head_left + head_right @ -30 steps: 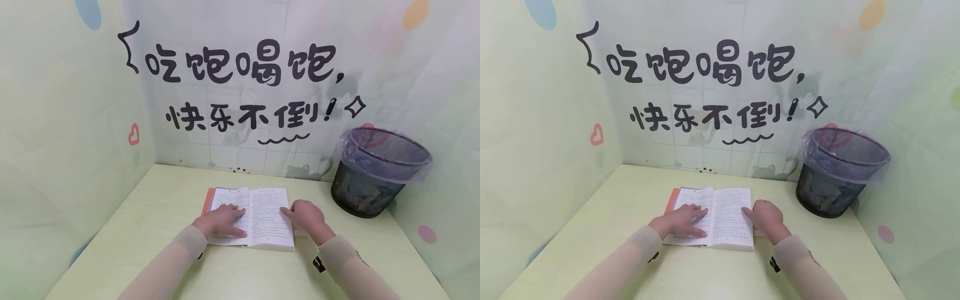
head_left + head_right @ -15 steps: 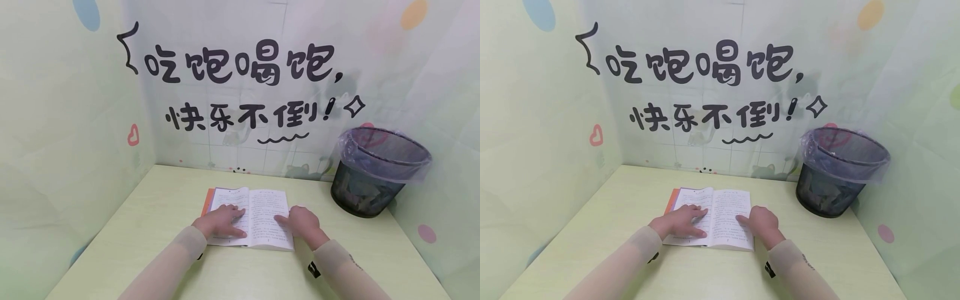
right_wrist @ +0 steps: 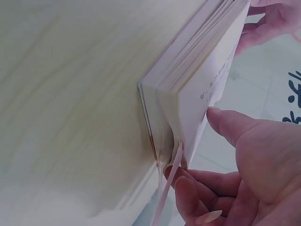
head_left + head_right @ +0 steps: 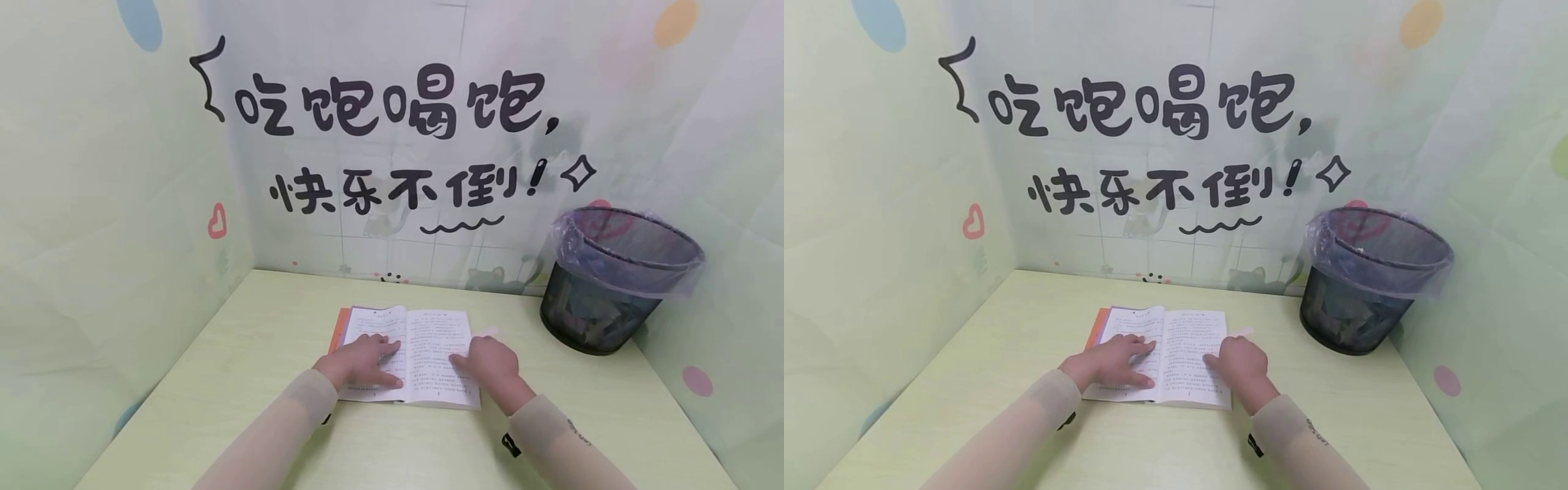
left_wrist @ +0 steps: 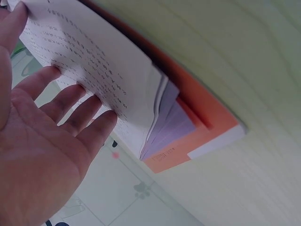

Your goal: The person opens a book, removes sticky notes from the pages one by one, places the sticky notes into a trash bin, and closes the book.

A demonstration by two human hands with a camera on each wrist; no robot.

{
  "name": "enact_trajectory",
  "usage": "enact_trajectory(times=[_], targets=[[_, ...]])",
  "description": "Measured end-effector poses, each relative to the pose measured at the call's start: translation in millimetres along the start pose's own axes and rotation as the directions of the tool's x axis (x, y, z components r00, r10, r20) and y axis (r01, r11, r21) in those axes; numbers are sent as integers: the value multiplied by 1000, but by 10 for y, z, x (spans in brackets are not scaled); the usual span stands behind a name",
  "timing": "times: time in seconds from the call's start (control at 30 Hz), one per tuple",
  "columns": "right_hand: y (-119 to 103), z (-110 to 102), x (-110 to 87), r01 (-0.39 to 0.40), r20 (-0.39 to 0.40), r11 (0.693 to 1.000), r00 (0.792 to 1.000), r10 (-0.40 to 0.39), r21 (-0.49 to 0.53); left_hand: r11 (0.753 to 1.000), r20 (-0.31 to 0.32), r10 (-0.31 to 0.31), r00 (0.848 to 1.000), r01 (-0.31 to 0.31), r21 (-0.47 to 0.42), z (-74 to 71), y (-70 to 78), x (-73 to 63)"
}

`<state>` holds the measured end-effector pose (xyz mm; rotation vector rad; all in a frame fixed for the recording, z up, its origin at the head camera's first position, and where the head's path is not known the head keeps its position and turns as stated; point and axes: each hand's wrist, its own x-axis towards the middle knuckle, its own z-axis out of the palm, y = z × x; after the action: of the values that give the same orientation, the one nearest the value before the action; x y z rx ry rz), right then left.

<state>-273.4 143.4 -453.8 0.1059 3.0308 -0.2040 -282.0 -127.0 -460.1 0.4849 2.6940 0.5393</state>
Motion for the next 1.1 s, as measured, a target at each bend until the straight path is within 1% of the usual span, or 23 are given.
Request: enact_trajectory(times=[0.1, 0.3, 0.4, 0.5, 0.7, 0.9, 1.0, 1.1], targets=[[-18, -20, -15, 15, -18, 1000, 1000, -16, -21, 1000, 1, 0, 1000, 0, -4, -8, 11, -13], [-92, -86, -83, 54, -100, 996, 993, -61, -74, 1000, 3, -2, 1000, 2, -2, -19, 21, -17], [-144, -124, -121, 55, -121, 992, 990, -69, -111, 1000, 5, 4, 1000, -4, 2, -17, 10, -13], [-180, -136, -142, 47, -119, 989, 991, -63, -138, 1000, 4, 13, 1000, -13, 3, -15, 0, -7], [-186, -71, -135, 35, -82, 989, 996, -47, -147, 1000, 3, 28, 1000, -28, 3, -21, -7, -4], [-164, 13, -107, 46, -57, 989, 997, -54, -140, 1000, 3, 17, 1000, -17, -3, -28, 7, -8], [-162, 22, -104, 49, -65, 990, 996, -58, -133, 1000, 7, 13, 1000, -13, -9, -32, 11, -4], [-160, -8, -117, 75, -95, 989, 992, -87, -127, 1000, 9, 13, 1000, -13, -6, -34, 8, -4]])
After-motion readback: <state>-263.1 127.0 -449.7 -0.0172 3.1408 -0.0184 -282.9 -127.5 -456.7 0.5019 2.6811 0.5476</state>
